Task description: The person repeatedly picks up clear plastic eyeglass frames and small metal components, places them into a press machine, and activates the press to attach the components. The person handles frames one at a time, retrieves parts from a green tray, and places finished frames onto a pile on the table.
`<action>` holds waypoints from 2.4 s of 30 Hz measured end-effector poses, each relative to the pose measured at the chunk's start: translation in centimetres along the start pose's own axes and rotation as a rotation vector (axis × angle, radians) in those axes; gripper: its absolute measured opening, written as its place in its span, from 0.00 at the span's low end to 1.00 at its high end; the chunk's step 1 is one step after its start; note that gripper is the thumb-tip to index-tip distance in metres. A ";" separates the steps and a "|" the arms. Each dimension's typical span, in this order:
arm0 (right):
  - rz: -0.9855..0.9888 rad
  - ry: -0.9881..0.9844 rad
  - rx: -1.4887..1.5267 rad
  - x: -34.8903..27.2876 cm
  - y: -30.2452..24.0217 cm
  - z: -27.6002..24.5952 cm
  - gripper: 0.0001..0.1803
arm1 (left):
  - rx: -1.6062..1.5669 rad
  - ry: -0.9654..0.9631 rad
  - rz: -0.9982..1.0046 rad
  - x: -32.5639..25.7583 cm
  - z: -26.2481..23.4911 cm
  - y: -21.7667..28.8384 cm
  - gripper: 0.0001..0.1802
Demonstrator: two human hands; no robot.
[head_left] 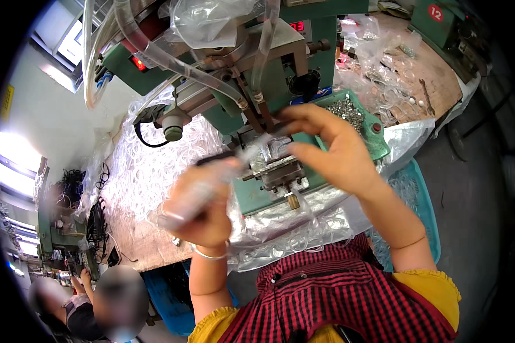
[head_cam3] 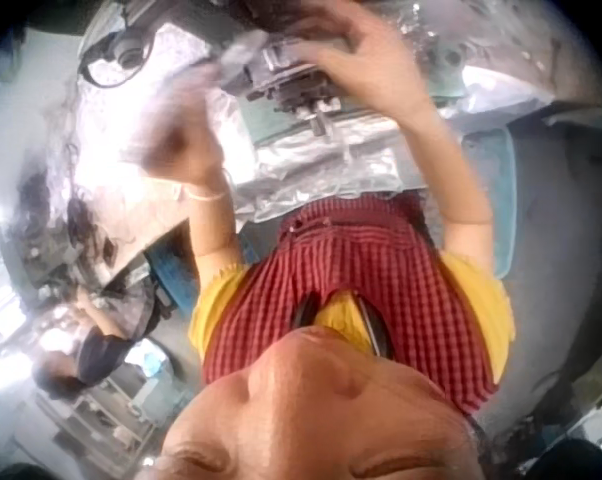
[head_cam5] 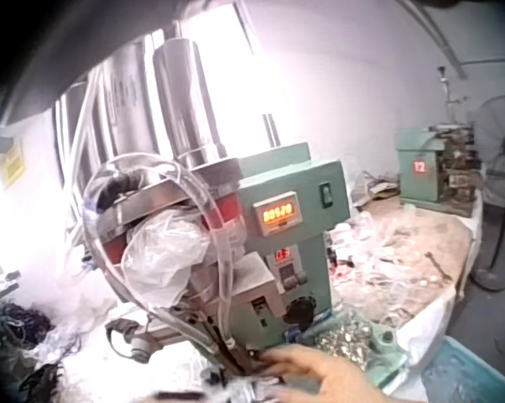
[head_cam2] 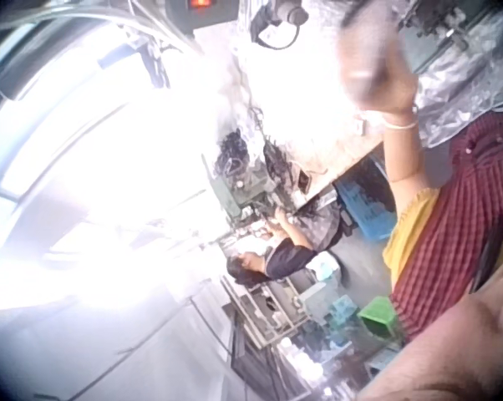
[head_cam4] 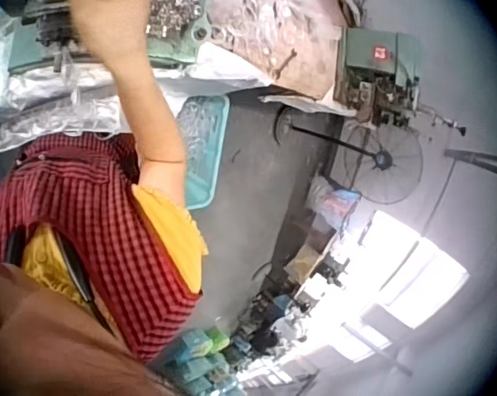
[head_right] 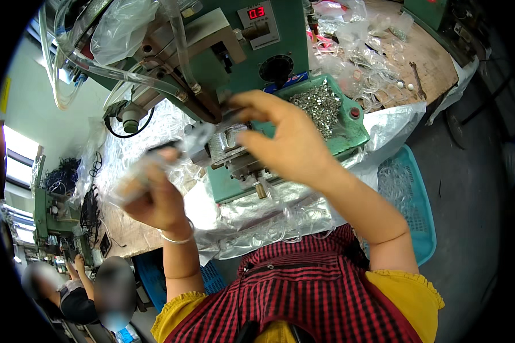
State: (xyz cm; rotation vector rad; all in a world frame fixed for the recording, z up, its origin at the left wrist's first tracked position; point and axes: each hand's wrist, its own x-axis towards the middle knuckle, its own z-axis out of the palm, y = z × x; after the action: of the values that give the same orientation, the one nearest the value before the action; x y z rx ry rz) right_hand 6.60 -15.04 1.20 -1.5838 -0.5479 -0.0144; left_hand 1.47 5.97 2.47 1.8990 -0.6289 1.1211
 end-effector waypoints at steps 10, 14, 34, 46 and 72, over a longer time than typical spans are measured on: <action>-0.097 0.399 -1.035 -2.5 11.4 -7.1 0.11 | 0.169 -0.275 0.594 -2.3 4.2 -1.0 0.13; -0.313 0.153 -1.161 -0.6 10.4 -6.1 0.10 | 0.142 -0.273 0.550 -2.9 4.3 -1.1 0.12; 0.050 0.450 -0.298 0.0 11.0 -5.2 0.09 | 1.249 -0.278 -0.832 -2.1 -9.9 -20.0 0.21; 0.041 0.565 -0.475 -7.6 6.5 -6.7 0.07 | 1.017 -0.145 -0.940 -7.0 -12.2 -19.1 0.24; -0.017 0.222 0.298 0.4 1.3 3.2 0.26 | 0.001 0.490 -0.583 -4.9 -4.3 -6.4 0.03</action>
State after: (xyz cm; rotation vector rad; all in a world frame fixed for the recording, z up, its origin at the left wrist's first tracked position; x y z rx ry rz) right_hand 6.46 -11.88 -0.22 -1.2676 -0.3704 -0.1148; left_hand 1.90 13.11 -3.24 1.5634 0.1911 1.1210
